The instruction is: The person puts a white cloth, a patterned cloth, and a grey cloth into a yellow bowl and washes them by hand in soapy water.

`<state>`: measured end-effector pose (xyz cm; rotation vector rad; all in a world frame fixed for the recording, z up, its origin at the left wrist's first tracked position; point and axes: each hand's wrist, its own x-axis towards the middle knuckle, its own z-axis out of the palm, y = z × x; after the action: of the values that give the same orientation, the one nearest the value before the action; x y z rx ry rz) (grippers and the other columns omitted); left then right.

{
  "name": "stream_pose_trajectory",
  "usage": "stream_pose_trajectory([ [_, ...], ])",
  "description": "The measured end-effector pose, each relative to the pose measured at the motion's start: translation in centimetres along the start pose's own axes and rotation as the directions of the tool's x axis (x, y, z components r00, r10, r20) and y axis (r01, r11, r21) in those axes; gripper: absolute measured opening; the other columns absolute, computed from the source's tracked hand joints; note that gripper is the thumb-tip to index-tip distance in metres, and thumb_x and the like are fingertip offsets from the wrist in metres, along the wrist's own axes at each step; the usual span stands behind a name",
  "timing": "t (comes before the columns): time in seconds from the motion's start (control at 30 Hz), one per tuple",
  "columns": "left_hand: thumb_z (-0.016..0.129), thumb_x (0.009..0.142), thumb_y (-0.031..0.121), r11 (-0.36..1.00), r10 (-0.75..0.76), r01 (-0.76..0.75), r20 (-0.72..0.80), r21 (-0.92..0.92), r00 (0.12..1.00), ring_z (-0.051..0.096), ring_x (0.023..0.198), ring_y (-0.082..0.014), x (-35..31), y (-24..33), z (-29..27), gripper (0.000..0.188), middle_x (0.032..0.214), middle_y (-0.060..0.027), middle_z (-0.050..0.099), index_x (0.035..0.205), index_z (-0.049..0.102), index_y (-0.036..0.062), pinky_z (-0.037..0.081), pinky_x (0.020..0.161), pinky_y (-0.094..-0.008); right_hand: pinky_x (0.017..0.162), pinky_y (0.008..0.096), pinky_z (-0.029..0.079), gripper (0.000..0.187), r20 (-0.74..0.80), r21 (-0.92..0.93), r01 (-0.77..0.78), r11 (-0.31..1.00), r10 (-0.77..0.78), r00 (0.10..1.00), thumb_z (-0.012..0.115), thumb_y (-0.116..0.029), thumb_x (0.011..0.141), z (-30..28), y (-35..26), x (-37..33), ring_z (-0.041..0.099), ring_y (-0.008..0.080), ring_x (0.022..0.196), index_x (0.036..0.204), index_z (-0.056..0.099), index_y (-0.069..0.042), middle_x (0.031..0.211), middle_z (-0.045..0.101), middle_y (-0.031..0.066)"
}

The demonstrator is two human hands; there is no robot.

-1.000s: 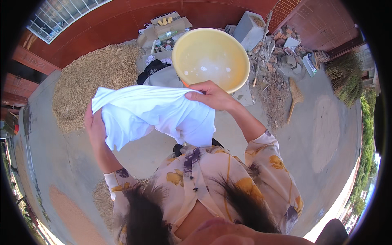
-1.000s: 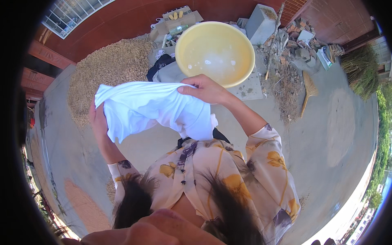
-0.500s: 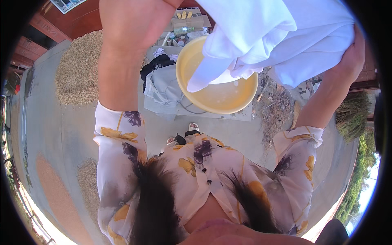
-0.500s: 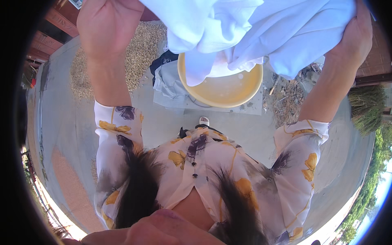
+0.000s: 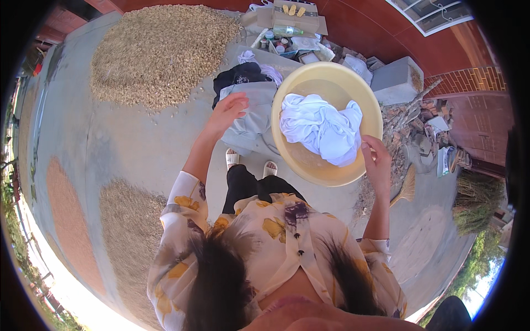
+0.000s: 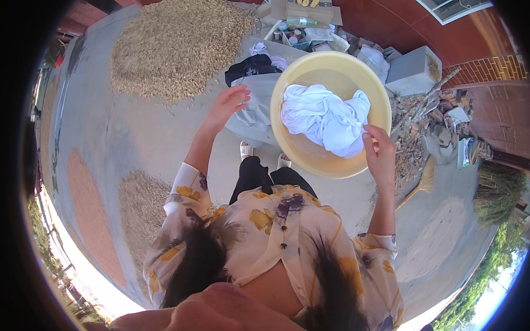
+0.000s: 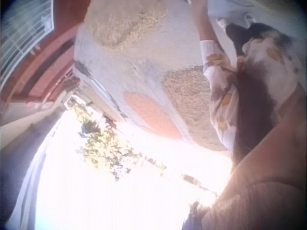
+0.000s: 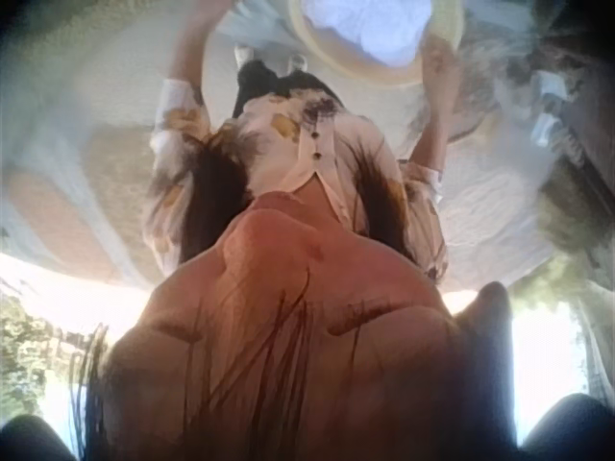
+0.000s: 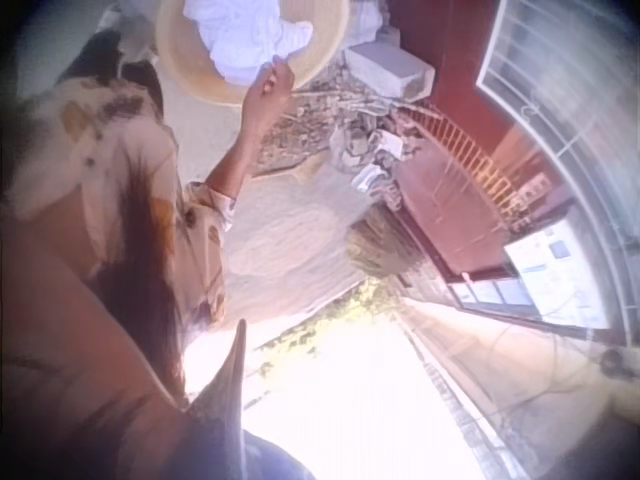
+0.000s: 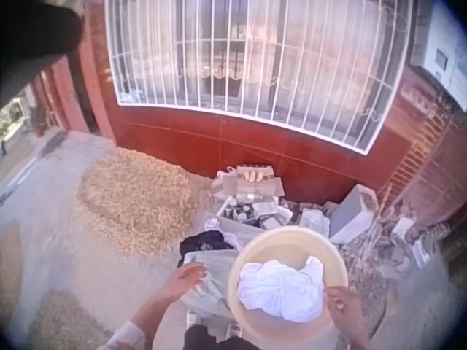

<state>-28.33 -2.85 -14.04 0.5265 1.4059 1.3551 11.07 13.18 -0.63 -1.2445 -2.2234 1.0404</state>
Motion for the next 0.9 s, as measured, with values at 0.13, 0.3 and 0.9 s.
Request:
stream_pose_trajectory([
  [0.13, 0.073, 0.082, 0.031, 0.793, 0.018, 0.174, -0.307, 0.584, 0.951, 0.051, 0.125, -0.0287, 7.8, -15.0, -9.5, 0.07, 0.136, -0.0166, 0.052, 0.14, 0.044, 0.005, 0.043, 0.103, -0.0409, 0.073, 0.0261, 0.05, 0.023, 0.053, 0.162, -0.175, 0.971, 0.168, 0.984, 0.057, -0.015, 0.098, 2.9, -1.2, -1.9, 0.063, 0.0123, 0.09, 0.113, 0.066, 0.0, 0.104, 0.067, 0.0064],
  [0.3, 0.083, 0.068, 0.039, 0.467, 0.101, 0.239, -0.32, 0.851, 0.942, 0.029, 0.141, -0.0337, 16.9, -18.6, -11.2, 0.108, 0.155, -0.0116, 0.029, 0.152, 0.019, 0.0131, 0.028, 0.11, -0.0542, 0.072, 0.0268, 0.051, 0.019, 0.289, 0.33, -0.262, 0.907, 0.168, 0.943, 0.061, -0.009, 0.095, 8.6, -6.5, -3.1, 0.065, 0.0145, 0.084, 0.109, 0.067, 0.001, 0.101, 0.069, 0.0091],
  [0.9, 0.071, 0.081, 0.03, 0.795, 0.184, 0.119, -0.424, 0.594, 0.887, 0.056, 0.102, -0.0426, 20.8, -22.6, -8.7, 0.053, 0.114, -0.0181, 0.053, 0.122, 0.048, 0.0046, 0.048, 0.084, -0.0503, 0.088, 0.0411, 0.052, 0.078, 0.645, 0.549, -0.836, -0.029, 0.65, 0.401, 0.065, -0.022, 0.092, 42.8, 0.3, 6.5, 0.061, 0.0272, 0.104, 0.154, 0.018, -0.017, 0.137, 0.049, 0.0102],
])
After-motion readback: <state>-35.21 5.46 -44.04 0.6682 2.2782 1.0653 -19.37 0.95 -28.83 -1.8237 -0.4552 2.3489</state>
